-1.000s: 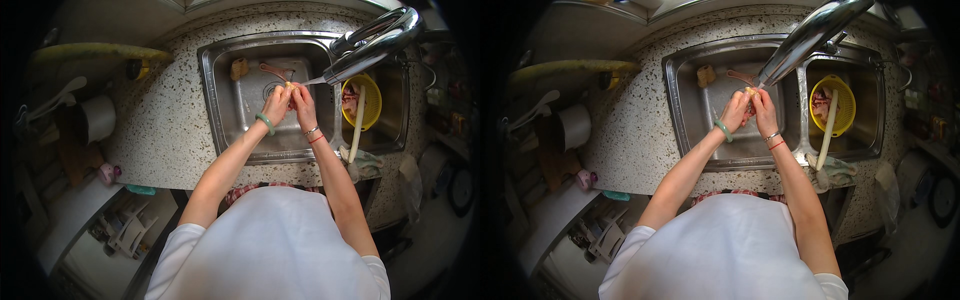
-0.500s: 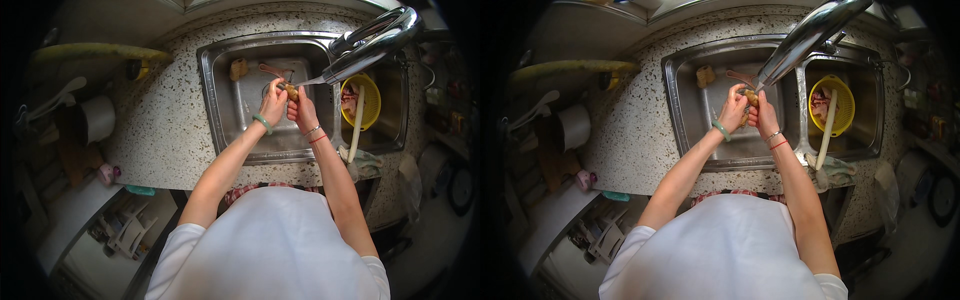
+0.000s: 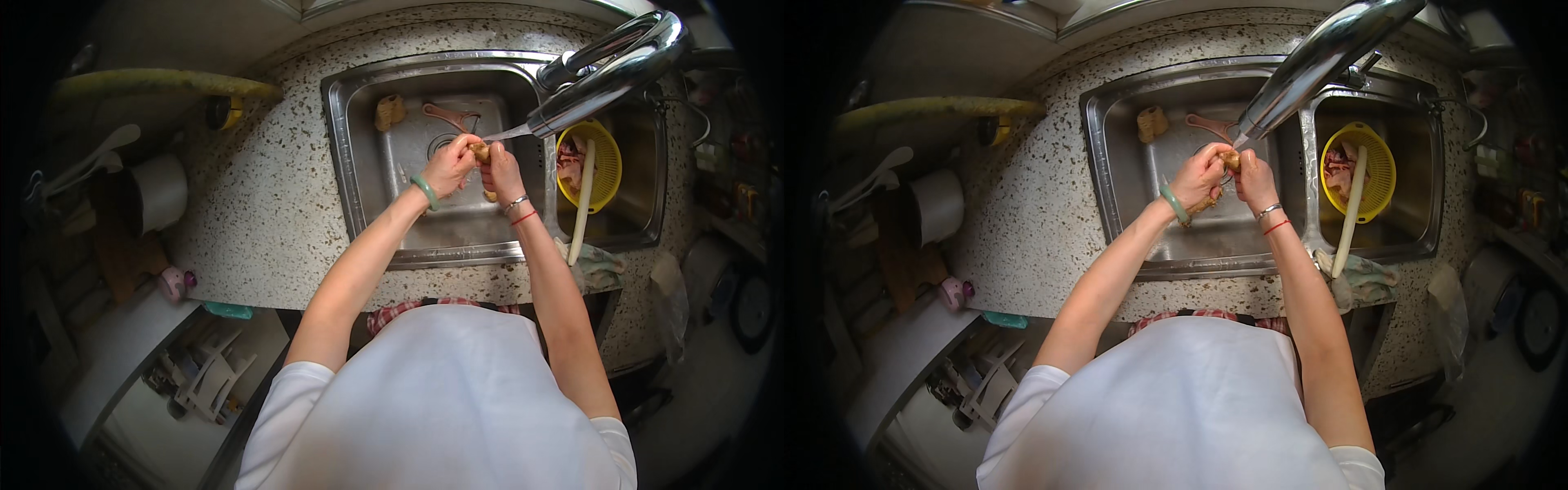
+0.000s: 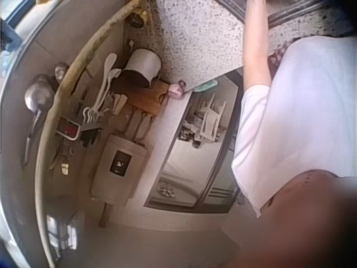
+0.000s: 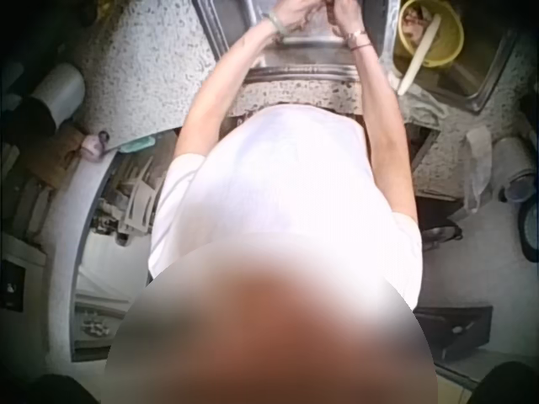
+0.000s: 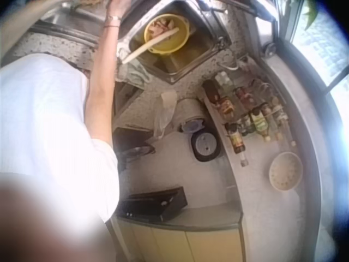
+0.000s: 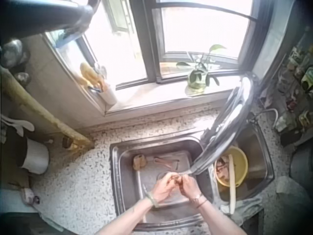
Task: The person stands at a kitchen sink and washes a piece of ginger root under running water. They rub the ginger with their hands to clean the surface, rotating it to cover different areas. The ginger is held directly in the hands without any tools.
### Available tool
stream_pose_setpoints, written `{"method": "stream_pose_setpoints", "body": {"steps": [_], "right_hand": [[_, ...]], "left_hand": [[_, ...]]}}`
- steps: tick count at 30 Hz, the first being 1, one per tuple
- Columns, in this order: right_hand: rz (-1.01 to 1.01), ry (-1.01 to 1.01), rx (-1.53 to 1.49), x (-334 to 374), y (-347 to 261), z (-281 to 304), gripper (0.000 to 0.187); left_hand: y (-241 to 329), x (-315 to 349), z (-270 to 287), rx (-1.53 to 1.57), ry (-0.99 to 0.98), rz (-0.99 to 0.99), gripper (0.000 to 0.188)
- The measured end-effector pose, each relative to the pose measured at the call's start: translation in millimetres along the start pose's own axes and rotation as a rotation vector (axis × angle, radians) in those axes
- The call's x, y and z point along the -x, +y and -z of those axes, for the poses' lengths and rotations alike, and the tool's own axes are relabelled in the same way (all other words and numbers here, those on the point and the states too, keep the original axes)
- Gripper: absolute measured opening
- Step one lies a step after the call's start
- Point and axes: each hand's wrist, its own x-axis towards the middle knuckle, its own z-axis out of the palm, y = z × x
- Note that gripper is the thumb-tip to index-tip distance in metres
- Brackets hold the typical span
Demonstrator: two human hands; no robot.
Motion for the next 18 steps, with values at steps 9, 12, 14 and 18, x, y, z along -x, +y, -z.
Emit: {"method": "stream_pose_setpoints", "body": {"steps": [9,12,14,18], "right_hand": [[0.563,0.077,0.633,3,-11,1,0.036],[0.566,0.052,0.640,2,-9,2,0.035],[0.568,0.019,0.491,3,-6,2,0.035],[0.259,-0.073,0.322,8,-14,-1,0.043]], "left_hand": [[-4,-3,1,-0.582,0.208,-0.551,0.020],[-9,-8,1,-0.684,0.234,-0.658,0.019],[-9,-4,0,-0.296,0.145,-0.255,0.019],[-14,1,-1,0.016,0.119,-0.061,0.020]]}}
